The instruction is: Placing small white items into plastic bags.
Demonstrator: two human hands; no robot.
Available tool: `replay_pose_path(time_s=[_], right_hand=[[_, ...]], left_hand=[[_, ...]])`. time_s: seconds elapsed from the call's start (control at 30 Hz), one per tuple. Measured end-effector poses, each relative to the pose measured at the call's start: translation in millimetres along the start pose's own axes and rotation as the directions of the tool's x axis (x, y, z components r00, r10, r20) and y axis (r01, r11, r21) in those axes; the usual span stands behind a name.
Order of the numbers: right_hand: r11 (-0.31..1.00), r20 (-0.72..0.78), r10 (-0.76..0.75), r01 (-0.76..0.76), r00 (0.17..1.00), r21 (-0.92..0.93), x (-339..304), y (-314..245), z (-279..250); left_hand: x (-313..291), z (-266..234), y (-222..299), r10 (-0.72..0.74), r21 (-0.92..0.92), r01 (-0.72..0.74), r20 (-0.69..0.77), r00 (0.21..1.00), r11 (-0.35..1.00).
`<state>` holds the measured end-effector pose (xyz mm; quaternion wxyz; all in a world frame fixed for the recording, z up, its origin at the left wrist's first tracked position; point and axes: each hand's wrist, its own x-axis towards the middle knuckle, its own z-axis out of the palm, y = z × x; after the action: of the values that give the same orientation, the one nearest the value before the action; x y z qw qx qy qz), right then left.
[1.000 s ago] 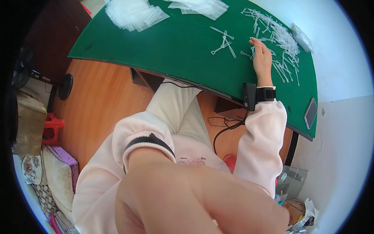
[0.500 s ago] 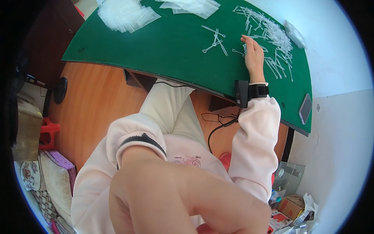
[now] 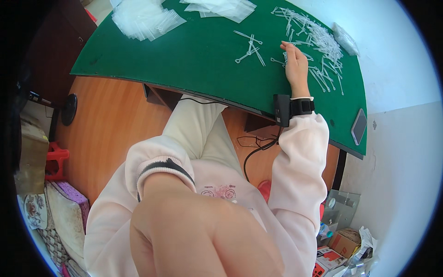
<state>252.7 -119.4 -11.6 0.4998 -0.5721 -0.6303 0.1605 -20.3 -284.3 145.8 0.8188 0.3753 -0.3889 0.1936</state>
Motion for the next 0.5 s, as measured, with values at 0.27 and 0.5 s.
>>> replay_pose_path(time_s=[0.27, 0.5], right_hand=[[1.000, -0.004, 0.011, -0.011, 1.000, -0.007, -1, -3, 1], [1.000, 0.014, 0.003, -0.003, 1.000, -0.009, 0, 0, 0]], left_hand=[[2, -4, 0, 0.246, 0.188, -0.263, 0.105, 0.963, 0.946], [-3, 23, -16, -0.026, -0.236, -0.019, -0.185, 0.982, 0.972]])
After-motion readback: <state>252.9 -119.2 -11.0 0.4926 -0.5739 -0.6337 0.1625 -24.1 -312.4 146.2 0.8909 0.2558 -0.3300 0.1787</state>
